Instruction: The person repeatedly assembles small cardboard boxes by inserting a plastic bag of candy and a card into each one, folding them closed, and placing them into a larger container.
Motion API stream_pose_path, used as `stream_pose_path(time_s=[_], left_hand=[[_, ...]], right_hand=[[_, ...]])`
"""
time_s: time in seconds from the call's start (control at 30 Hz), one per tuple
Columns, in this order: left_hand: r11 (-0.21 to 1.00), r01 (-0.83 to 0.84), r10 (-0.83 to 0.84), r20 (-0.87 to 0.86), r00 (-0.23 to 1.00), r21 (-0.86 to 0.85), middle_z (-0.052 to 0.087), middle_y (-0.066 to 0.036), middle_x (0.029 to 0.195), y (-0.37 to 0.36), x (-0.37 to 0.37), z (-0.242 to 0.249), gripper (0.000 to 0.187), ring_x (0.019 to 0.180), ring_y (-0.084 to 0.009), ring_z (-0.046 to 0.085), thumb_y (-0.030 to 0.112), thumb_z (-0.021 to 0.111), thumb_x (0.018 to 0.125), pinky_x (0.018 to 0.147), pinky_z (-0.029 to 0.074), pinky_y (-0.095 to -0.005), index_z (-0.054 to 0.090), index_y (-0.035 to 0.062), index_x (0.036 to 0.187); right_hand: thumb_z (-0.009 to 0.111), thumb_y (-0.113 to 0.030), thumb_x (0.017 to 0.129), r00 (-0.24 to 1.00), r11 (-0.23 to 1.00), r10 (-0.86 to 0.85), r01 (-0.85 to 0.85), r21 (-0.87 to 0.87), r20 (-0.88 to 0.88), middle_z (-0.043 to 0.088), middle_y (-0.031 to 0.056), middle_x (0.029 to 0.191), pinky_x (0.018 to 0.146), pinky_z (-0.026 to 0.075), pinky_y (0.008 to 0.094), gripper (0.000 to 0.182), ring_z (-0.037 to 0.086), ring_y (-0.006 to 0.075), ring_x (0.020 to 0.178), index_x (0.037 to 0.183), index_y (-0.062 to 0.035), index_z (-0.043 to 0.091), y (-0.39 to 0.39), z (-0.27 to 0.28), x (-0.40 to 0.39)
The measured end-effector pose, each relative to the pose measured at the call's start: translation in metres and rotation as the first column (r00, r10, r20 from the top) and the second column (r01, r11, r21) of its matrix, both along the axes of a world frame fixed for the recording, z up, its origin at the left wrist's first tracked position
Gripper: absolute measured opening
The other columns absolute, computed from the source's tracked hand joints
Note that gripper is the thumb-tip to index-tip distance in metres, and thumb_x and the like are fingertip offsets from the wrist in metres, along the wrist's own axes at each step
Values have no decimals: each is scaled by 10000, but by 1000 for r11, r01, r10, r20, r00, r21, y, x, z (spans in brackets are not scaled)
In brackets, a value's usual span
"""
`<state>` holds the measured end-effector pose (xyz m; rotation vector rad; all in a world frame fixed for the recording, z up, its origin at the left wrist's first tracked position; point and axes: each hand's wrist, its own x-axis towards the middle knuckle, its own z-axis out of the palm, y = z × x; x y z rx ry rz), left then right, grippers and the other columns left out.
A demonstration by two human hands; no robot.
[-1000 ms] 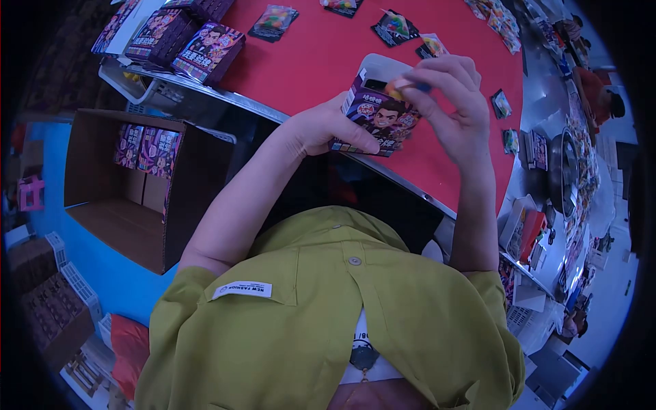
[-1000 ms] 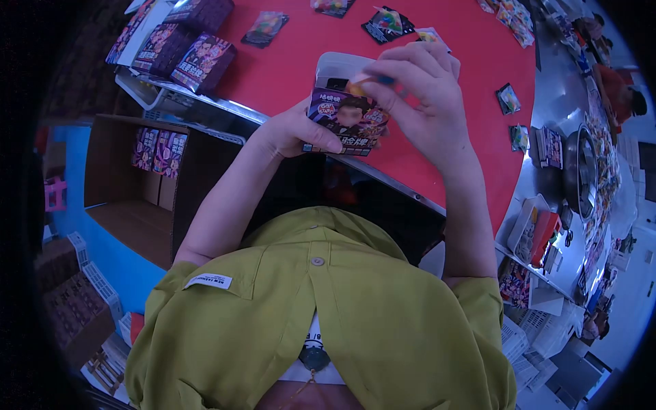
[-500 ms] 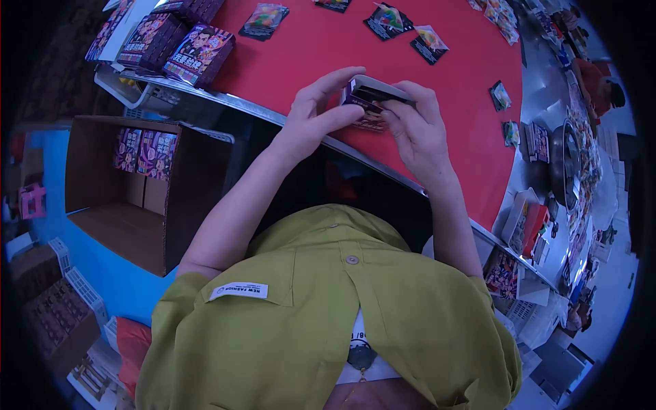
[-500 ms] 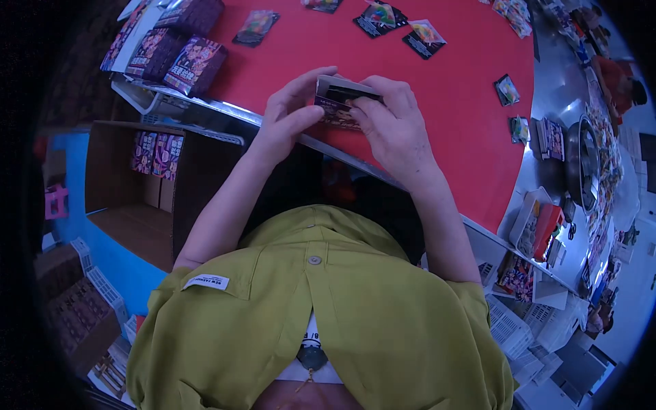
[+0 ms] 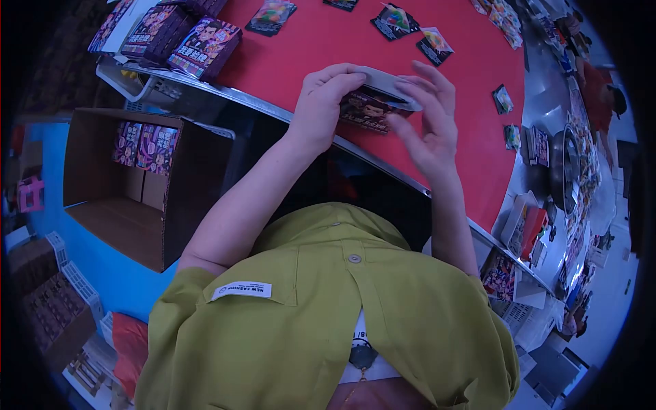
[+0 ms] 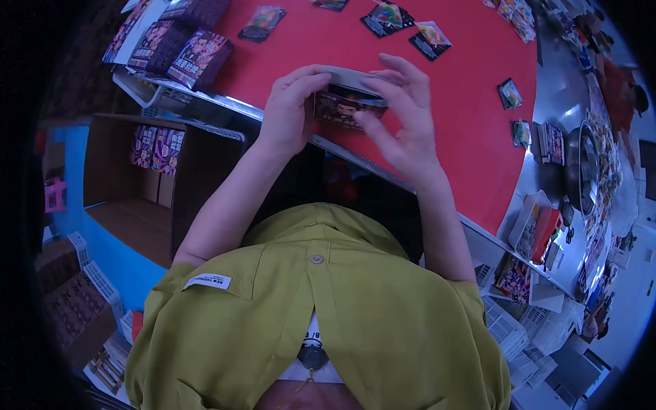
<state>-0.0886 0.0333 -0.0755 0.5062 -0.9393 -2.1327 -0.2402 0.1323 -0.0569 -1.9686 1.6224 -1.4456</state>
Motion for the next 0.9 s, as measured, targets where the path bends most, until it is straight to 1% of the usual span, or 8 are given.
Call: stream_pose_path(time_s=[0.07, 0.13, 0.37, 0.47, 0.53, 0.57, 0.63, 0.9], left_hand=[[997, -51, 55, 70, 996, -60, 658, -46, 823, 0, -3, 2, 167, 760, -102, 612, 73, 523, 848, 747, 482, -243, 655, -11, 906], [997, -54, 57, 65, 996, -51, 657, -47, 819, 1, -4, 4, 165, 755, -104, 613, 59, 519, 833, 745, 484, -243, 657, -10, 889], [994, 23, -13, 88, 996, -110, 664, -108, 980, -3, -1, 4, 245, 927, -174, 635, -17, 469, 857, 857, 504, -301, 650, -17, 1022], [920, -11, 35, 54, 998, -392, 677, -83, 951, -6, 5, 2, 188, 914, -165, 648, 23, 583, 848, 828, 514, -268, 669, 10, 1015], [688, -15, 148, 120, 982, -726, 672, -94, 987, -17, 13, -9, 215, 964, -186, 638, 42, 612, 841, 840, 520, -285, 661, 26, 1050], [346, 31, 281, 135, 950, -938, 666, -106, 1023, -21, 18, -14, 251, 1015, -208, 628, 61, 641, 835, 851, 526, -301, 653, 42, 1085], [220, 47, 307, 115, 945, -974, 665, -111, 1017, -23, 24, -9, 276, 1000, -217, 634, 72, 675, 809, 825, 535, -301, 653, 44, 1082], [222, 128, 313, 195, 929, -967, 684, -96, 899, -21, 23, 10, 197, 817, -206, 674, 94, 732, 761, 714, 546, -288, 686, 22, 939]], right_hand=[[596, -7, 839, 979, 999, 20, -11, -46, 201, 443, 160, 1289, 924, 459, 349, 387, 503, 266, 1154, 1218, 18, 521, 0, -2, -1], [573, 28, 829, 403, 972, 144, -229, -53, 904, 486, 156, 1276, 985, 410, 368, 396, 491, 215, 1170, 1220, 16, 514, 1, 1, -4], [558, 46, 843, 265, 960, 75, -278, 2, 961, 582, 149, 1169, 1001, 395, 355, 364, 543, 231, 1117, 1206, 45, 532, -2, -20, 6], [572, 11, 866, 418, 984, 31, -174, 46, 908, 620, 134, 1097, 952, 439, 359, 266, 577, 233, 1057, 1129, 40, 594, 0, -18, 5], [598, -38, 875, 968, 994, -111, 107, 27, 226, 628, 131, 1083, 884, 470, 355, 209, 589, 228, 1014, 1070, 24, 637, 4, -15, 7], [598, -38, 875, 968, 994, -110, 106, 29, 226, 628, 131, 1083, 884, 470, 355, 209, 589, 228, 1014, 1070, 24, 637, 5, -15, 5], [651, -73, 837, 887, 964, -197, 98, -246, -417, 636, 95, 1053, 790, 488, 330, 224, 599, 206, 948, 1057, -35, 665, 6, -17, -2], [653, -1, 824, 988, 993, -110, 114, 32, -104, 616, 99, 1009, 824, 456, 300, 229, 576, 203, 930, 1052, -11, 669, 12, -5, 3]])
